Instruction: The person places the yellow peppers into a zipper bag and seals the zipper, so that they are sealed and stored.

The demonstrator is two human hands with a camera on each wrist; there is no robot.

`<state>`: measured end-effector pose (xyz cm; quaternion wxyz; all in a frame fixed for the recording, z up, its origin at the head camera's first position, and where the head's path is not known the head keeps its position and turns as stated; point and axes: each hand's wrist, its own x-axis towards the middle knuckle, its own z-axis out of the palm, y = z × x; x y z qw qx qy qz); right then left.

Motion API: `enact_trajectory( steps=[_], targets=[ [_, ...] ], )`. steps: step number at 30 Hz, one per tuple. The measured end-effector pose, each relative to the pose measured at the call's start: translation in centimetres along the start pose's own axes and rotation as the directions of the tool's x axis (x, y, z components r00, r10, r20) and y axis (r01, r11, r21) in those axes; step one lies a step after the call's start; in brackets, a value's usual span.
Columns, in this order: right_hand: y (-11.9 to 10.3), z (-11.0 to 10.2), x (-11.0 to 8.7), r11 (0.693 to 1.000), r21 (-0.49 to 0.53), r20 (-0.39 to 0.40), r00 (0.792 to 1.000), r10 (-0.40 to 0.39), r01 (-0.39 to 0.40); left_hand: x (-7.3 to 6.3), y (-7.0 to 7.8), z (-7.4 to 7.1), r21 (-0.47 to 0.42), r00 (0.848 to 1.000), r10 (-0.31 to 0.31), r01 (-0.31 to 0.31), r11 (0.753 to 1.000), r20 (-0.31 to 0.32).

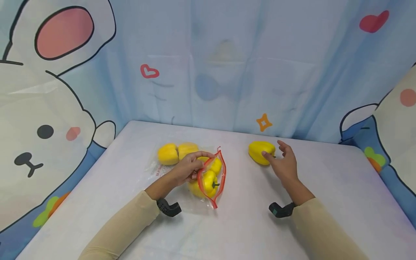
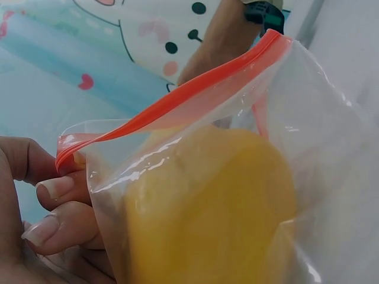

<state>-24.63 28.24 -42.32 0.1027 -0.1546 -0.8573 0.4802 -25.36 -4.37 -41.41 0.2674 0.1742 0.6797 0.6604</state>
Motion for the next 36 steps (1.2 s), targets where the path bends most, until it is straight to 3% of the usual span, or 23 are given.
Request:
enact_trajectory(
  steps=[3, 9, 21, 36],
  targets=[
    [0.9, -0.2, 0.7, 1.0, -0.001, 0.071, 0.997, 0.031, -0.031, 0.0, 0.0, 0.1, -0.008, 1.0, -0.001, 0.001, 1.0, 0.004],
    [1.4, 0.3, 1.3, 0.998, 0.036, 0.116, 0.992, 0.054, -0.059, 0.0, 0.2, 0.1, -0.004, 1.0, -0.004, 0.004, 1.0, -0.002],
    [1.2, 1.0, 2.1, 0.994, 0.027, 0.1, 0.989, 0.105, -0.108, 0.0, 0.2, 0.0, -0.006, 1.0, -0.005, 0.005, 1.0, 0.001],
    [1.3, 0.7, 0.7, 0.998, -0.006, 0.1, 0.993, 0.064, -0.064, 0.0, -0.1, -0.1, -0.01, 1.0, -0.008, 0.008, 1.0, 0.001]
  ],
)
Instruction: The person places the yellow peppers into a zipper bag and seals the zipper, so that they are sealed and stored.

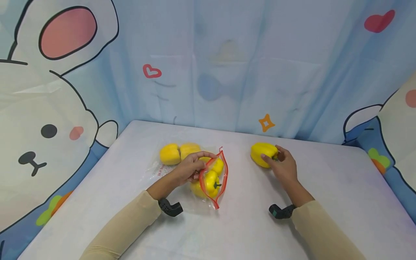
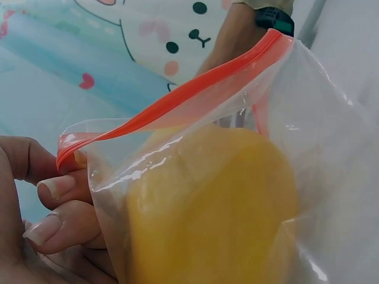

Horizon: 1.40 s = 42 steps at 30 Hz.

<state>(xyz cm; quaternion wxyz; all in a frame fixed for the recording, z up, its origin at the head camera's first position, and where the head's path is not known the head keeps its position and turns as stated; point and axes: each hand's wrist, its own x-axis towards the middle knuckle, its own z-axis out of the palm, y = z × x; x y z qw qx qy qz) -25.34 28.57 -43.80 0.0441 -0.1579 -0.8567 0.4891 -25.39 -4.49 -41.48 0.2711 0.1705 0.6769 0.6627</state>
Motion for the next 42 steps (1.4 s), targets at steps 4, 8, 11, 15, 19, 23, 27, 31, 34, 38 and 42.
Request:
enact_trajectory(
  steps=[4, 8, 11, 15, 19, 23, 27, 31, 34, 38, 42],
  targets=[
    [-0.1, -0.1, -1.2, 0.999, -0.007, 0.021, 0.999, -0.042, 0.042, 0.0, 0.0, 0.0, 0.004, 1.0, 0.0, 0.0, 1.0, 0.002],
    [-0.5, -0.2, -2.9, 0.994, -0.011, 0.02, 0.994, -0.111, 0.111, 0.0, 0.1, 0.1, 0.008, 1.0, 0.004, -0.004, 1.0, 0.002],
    [-0.9, 0.0, -4.4, 0.987, 0.04, 0.039, 0.987, -0.156, 0.154, 0.0, 0.2, 0.1, 0.009, 1.0, 0.005, -0.005, 1.0, 0.001],
    [-1.6, 0.3, -6.1, 0.978, 0.112, 0.072, 0.98, -0.184, 0.175, 0.0, 0.1, 0.0, 0.006, 1.0, 0.002, -0.002, 1.0, 0.0],
    [-2.0, 0.6, -7.2, 0.974, 0.158, 0.114, 0.977, -0.179, 0.16, 0.0, 0.0, 0.0, -0.003, 1.0, -0.002, 0.002, 1.0, -0.004],
    [-1.9, 1.0, -8.1, 0.971, 0.198, 0.15, 0.974, -0.169, 0.138, 0.0, 0.0, 0.0, -0.004, 1.0, -0.005, 0.005, 1.0, -0.007],
    [-1.6, 1.2, -8.9, 0.969, 0.212, 0.173, 0.971, -0.163, 0.125, 0.0, 0.0, 0.0, 0.0, 1.0, -0.007, 0.007, 1.0, -0.002],
    [-1.3, 1.3, -9.5, 0.969, 0.216, 0.195, 0.967, -0.163, 0.12, 0.1, -0.1, 0.0, -0.001, 1.0, -0.006, 0.006, 1.0, -0.004],
    [-1.2, 1.5, -9.9, 0.968, 0.216, 0.205, 0.964, -0.169, 0.124, 0.0, -0.1, 0.1, -0.006, 1.0, -0.004, 0.004, 1.0, -0.008],
    [-1.1, 1.6, -10.3, 0.964, 0.229, 0.218, 0.958, -0.187, 0.136, -0.1, 0.0, 0.1, -0.005, 1.0, 0.0, -0.001, 1.0, -0.007],
    [-1.1, 1.6, -10.7, 0.957, 0.255, 0.244, 0.949, -0.199, 0.135, -0.1, 0.1, 0.1, -0.002, 1.0, 0.0, 0.0, 1.0, -0.009]
  ],
)
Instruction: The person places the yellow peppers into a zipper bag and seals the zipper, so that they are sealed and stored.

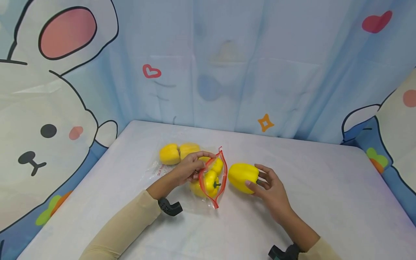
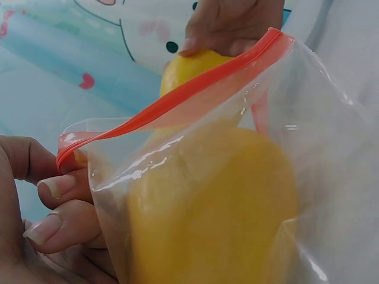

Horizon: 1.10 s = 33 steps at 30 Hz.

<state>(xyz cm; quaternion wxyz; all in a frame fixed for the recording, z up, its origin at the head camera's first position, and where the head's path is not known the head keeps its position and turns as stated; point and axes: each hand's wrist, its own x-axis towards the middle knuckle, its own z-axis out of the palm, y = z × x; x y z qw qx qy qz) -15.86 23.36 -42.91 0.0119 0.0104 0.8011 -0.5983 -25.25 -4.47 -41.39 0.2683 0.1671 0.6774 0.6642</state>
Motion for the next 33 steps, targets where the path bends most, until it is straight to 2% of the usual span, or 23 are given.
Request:
enact_trajectory(
  steps=[10, 17, 33],
  targets=[
    [0.1, 0.4, -0.7, 0.998, 0.052, 0.042, 0.999, 0.021, -0.023, 0.1, -0.1, 0.1, 0.003, 1.0, 0.009, -0.009, 1.0, 0.006],
    [-0.1, 1.3, -1.1, 0.999, 0.04, 0.072, 0.997, 0.016, -0.019, 0.0, -0.1, 0.1, 0.001, 1.0, 0.013, -0.013, 1.0, 0.005],
    [-0.3, 2.1, -0.9, 1.0, 0.018, 0.077, 0.997, 0.017, -0.018, -0.2, 0.2, 0.2, 0.01, 1.0, 0.01, -0.01, 1.0, 0.005]
  ],
)
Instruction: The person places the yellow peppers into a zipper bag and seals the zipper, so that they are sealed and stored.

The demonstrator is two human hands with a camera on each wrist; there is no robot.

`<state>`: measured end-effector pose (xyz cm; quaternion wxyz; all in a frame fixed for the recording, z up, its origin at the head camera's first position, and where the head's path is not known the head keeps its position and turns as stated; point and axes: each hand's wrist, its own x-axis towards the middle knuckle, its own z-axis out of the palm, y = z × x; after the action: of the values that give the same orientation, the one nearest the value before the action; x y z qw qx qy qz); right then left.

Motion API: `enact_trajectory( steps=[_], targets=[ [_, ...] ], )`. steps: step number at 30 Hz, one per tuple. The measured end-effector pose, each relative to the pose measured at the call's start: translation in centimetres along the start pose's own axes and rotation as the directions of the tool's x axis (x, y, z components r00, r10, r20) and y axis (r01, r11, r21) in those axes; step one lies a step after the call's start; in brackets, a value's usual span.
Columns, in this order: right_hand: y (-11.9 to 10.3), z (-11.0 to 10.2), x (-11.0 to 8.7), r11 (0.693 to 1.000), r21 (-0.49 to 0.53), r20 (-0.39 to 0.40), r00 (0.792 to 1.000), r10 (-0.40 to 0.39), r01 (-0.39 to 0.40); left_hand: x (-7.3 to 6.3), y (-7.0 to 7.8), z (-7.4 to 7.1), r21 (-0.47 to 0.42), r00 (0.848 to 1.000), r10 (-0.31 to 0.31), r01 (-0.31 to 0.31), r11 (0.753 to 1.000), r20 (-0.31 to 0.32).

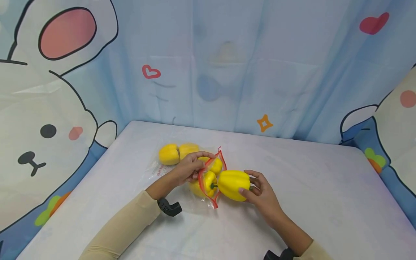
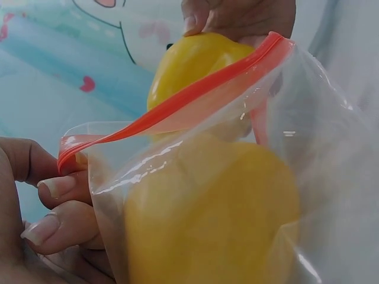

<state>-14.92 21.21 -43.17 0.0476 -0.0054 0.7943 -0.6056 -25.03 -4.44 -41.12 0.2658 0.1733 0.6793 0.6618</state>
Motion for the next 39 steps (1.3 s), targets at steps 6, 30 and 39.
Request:
enact_trajectory(
  steps=[6, 30, 39],
  targets=[
    [-0.2, 0.3, 0.1, 1.0, -0.017, -0.001, 1.0, -0.01, 0.01, -0.1, 0.2, 0.0, 0.008, 1.0, 0.012, -0.012, 1.0, 0.01],
    [-0.9, 1.6, 0.6, 0.99, -0.087, 0.038, 0.993, -0.111, 0.114, -0.2, 0.5, -0.1, 0.054, 1.0, 0.011, -0.011, 0.998, 0.002],
    [-0.8, 1.9, 0.6, 0.977, -0.136, 0.044, 0.986, -0.161, 0.165, -0.3, 0.6, -0.1, 0.064, 1.0, 0.028, -0.029, 0.998, 0.013]
  ],
)
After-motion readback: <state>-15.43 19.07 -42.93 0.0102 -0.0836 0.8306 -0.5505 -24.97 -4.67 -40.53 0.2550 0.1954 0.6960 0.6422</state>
